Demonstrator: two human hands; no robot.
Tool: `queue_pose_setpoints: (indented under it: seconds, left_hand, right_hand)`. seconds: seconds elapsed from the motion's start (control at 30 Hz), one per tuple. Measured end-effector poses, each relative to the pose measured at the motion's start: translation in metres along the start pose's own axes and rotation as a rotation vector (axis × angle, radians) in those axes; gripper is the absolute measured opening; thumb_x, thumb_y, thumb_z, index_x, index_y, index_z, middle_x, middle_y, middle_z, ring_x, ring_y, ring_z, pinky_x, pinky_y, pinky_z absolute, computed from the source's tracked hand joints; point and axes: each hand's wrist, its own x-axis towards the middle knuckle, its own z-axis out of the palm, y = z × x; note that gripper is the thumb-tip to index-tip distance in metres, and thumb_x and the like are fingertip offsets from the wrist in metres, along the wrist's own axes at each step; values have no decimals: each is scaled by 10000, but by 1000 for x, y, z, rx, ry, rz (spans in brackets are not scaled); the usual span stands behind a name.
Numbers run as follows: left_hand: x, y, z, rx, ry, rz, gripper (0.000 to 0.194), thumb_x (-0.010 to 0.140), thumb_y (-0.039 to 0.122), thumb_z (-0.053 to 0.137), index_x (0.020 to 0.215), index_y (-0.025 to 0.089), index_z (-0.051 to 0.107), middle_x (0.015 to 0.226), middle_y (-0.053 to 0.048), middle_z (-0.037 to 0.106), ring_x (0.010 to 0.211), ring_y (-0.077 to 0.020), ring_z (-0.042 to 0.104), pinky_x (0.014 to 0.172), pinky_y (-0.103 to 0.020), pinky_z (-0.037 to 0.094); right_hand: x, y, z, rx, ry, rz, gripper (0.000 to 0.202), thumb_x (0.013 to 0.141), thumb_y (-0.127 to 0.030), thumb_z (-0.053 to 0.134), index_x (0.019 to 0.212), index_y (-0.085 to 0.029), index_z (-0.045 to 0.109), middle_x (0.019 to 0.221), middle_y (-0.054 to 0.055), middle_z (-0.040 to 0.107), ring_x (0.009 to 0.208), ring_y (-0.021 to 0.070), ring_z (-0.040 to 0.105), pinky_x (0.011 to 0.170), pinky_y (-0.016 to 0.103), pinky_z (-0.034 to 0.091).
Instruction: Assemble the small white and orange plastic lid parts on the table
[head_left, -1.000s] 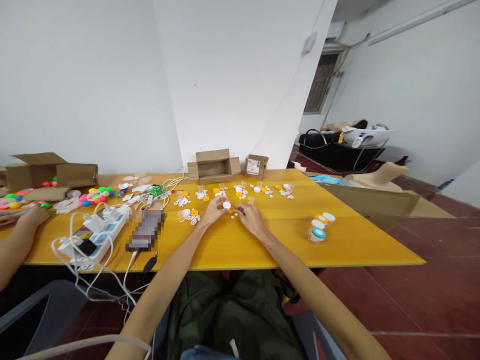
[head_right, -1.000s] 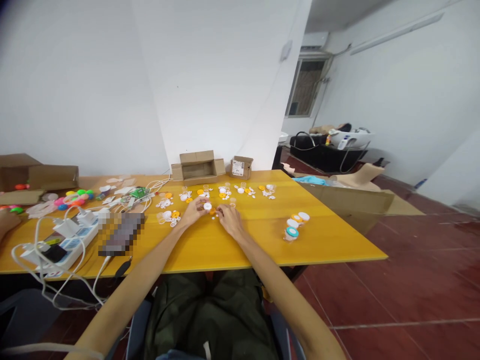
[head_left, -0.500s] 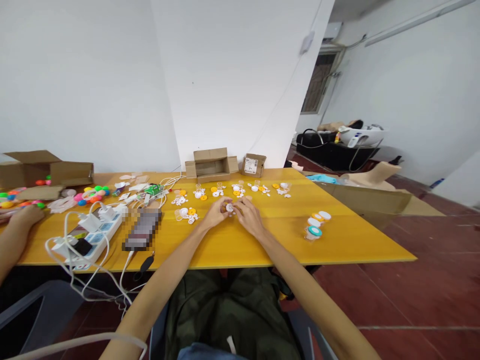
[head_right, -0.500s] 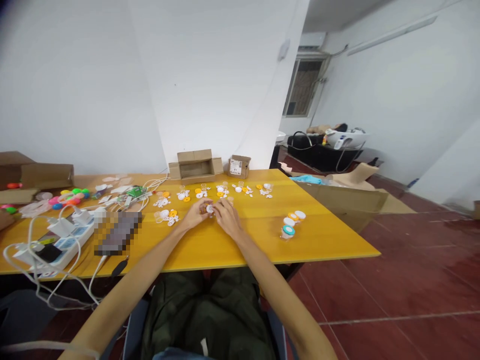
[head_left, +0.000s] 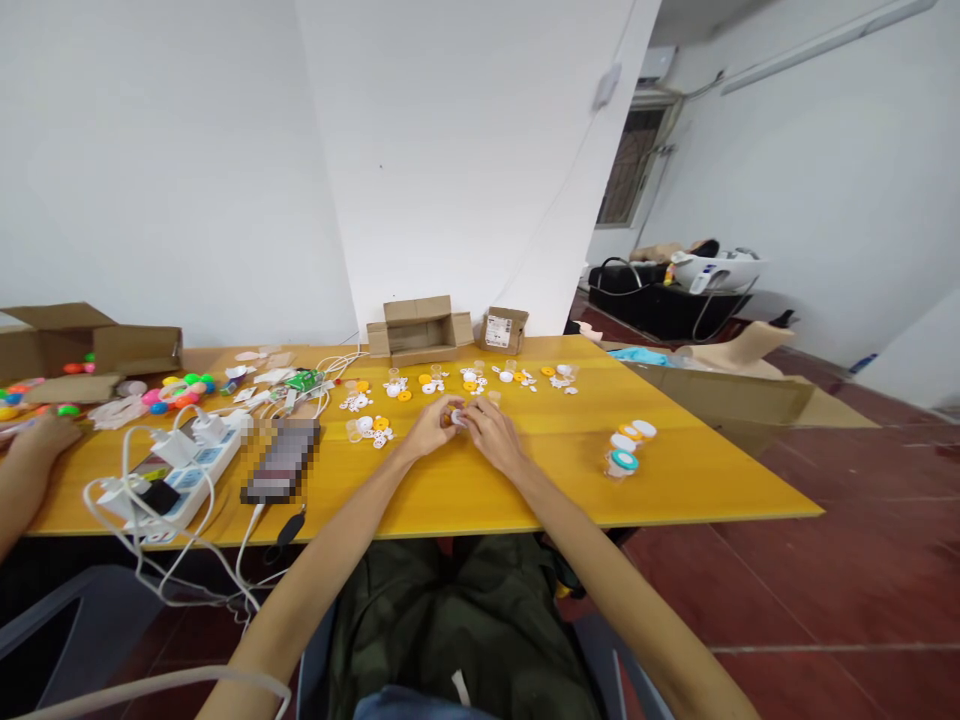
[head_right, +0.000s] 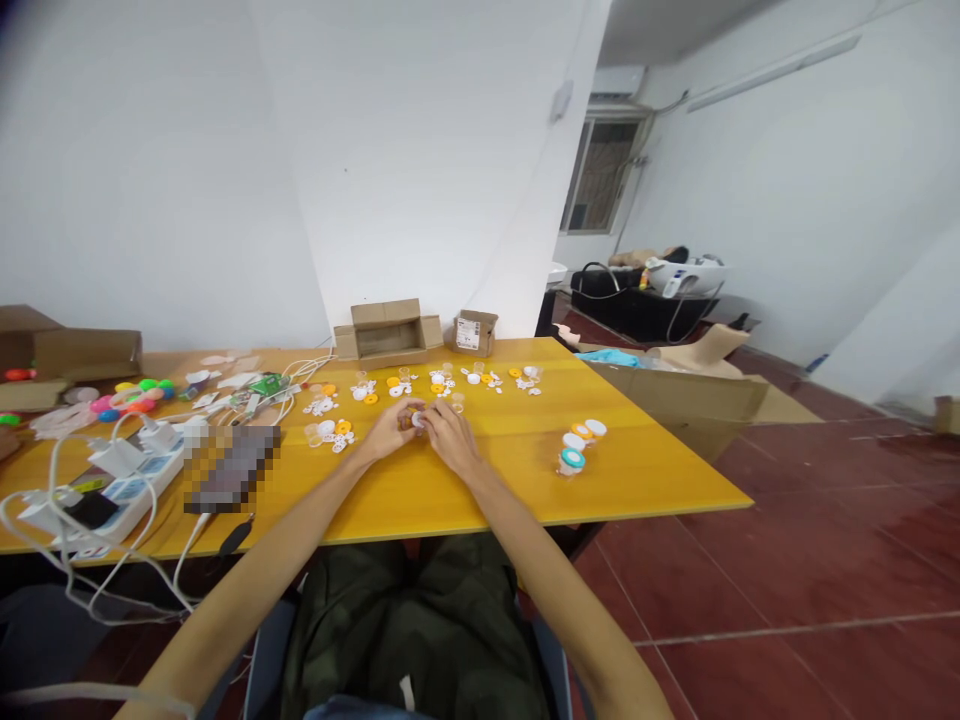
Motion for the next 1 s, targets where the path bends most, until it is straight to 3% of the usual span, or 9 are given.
queue_pose_setpoints:
  seconds: [0.37, 0.67, 0.83, 1.0]
  left_hand:
    - [1, -1, 0, 1, 16, -10, 356, 732, 187, 697, 1084, 201, 649, 948, -16, 725, 671, -123, 609, 638, -232, 497]
    - [0, 4, -1, -21, 32, -13, 319, 755, 192, 678, 1071, 204, 644, 826, 6, 707, 676, -137, 629, 669, -246, 505]
    - [0, 1, 0, -30, 51, 2, 343, 764, 244, 721, 1096, 208, 645, 877, -10, 695, 713, -136, 628, 678, -246, 510]
    - [2, 0, 1, -28, 70, 34, 399, 730, 259, 782, 1103, 216, 646, 1066, -36, 674, 696, -110, 616, 665, -240, 518]
  right_hand:
    - [0, 1, 3, 162, 5, 17, 257, 955, -206, 495, 947, -262, 746, 1021, 64, 674, 957, 201, 641, 871, 322, 515]
    - [4, 0, 3, 375, 39, 153, 130, 867, -328, 644, 871, -245, 744, 971, 47, 701, 923, 197, 667, 843, 336, 553]
    - [6, 0, 6, 518, 29, 250, 148, 823, -358, 670, 830, -223, 731, 883, 45, 740, 805, 191, 697, 773, 336, 579]
    - [8, 1, 8, 667, 44, 341, 212, 788, -427, 692, 763, -216, 706, 795, 46, 764, 737, 212, 716, 717, 349, 595]
